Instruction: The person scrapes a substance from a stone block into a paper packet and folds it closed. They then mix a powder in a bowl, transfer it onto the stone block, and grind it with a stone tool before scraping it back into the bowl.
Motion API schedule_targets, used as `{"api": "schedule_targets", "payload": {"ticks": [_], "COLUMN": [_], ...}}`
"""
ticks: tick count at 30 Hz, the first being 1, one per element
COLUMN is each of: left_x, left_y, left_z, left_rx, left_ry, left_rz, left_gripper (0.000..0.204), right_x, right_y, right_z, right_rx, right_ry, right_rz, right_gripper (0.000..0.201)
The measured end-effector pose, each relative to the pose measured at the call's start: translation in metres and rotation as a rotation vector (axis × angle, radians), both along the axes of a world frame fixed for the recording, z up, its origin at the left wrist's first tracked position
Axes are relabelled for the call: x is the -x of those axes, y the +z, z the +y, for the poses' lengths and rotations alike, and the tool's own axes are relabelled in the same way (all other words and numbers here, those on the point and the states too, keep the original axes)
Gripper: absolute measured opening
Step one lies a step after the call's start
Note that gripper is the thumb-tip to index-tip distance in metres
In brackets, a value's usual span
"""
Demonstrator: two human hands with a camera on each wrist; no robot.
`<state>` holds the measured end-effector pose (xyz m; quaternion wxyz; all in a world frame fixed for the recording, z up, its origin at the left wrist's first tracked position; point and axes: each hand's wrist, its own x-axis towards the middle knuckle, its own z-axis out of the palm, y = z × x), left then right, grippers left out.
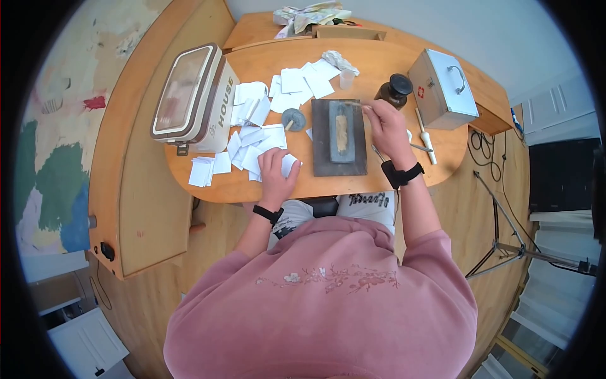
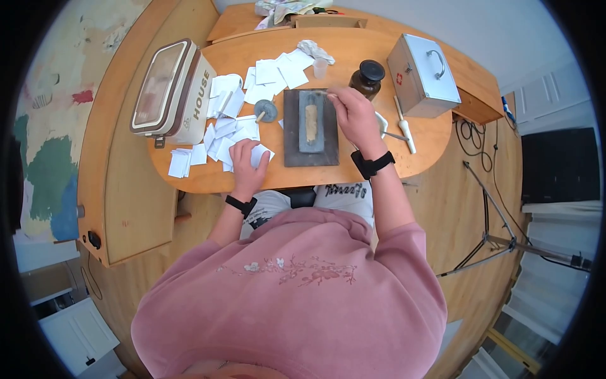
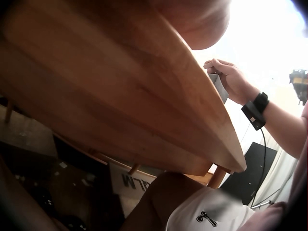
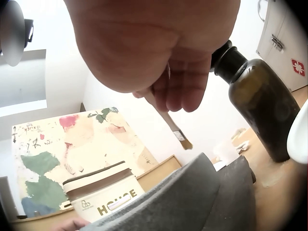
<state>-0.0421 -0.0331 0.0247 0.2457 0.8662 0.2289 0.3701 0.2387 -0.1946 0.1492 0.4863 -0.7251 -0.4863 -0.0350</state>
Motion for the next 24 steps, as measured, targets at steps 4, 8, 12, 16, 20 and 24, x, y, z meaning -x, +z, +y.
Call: {"api": "schedule_targets", "payload": {"ticks": [4, 8, 12, 16, 20, 24], "left_x": [0.001, 0.000, -0.001, 0.000, -0.001, -0.001], "left_y": [0.001, 0.000, 0.001, 0.002, 0.000, 0.001], "left_z": [0.000, -0.001, 0.002, -0.001, 0.001, 0.000], "left_rx": [0.004, -0.003, 0.000, 0.016, 0.004, 0.021], "left_ry": [-0.004, 0.003, 0.003, 0.008, 0.008, 0.007], "left_rz": [-0.004, -0.016, -0.017, -0.013, -0.017, -0.032], "left_gripper": [0.041, 0.041, 0.041, 0.038, 0.038, 0.038], "right_x": [0.002, 0.002, 0.000, 0.001, -0.004, 0.002], "right_y": [-0.003, -0.006, -0.005, -0.001, -0.004, 0.004], "right_z": [0.004, 0.015, 0.013, 0.008, 0.006, -0.002], "right_rx": [0.032, -0.034, 0.002, 0.051, 0.028, 0.037], "right_ry": [0.052, 0.052, 0.073, 0.022, 0.096, 0.025], "right_rz": [0.052, 0.012, -0.018, 0.077, 0.015, 0.038], "right_gripper": [0.014, 0.013, 0.013, 0.013, 0.012, 0.012]}}
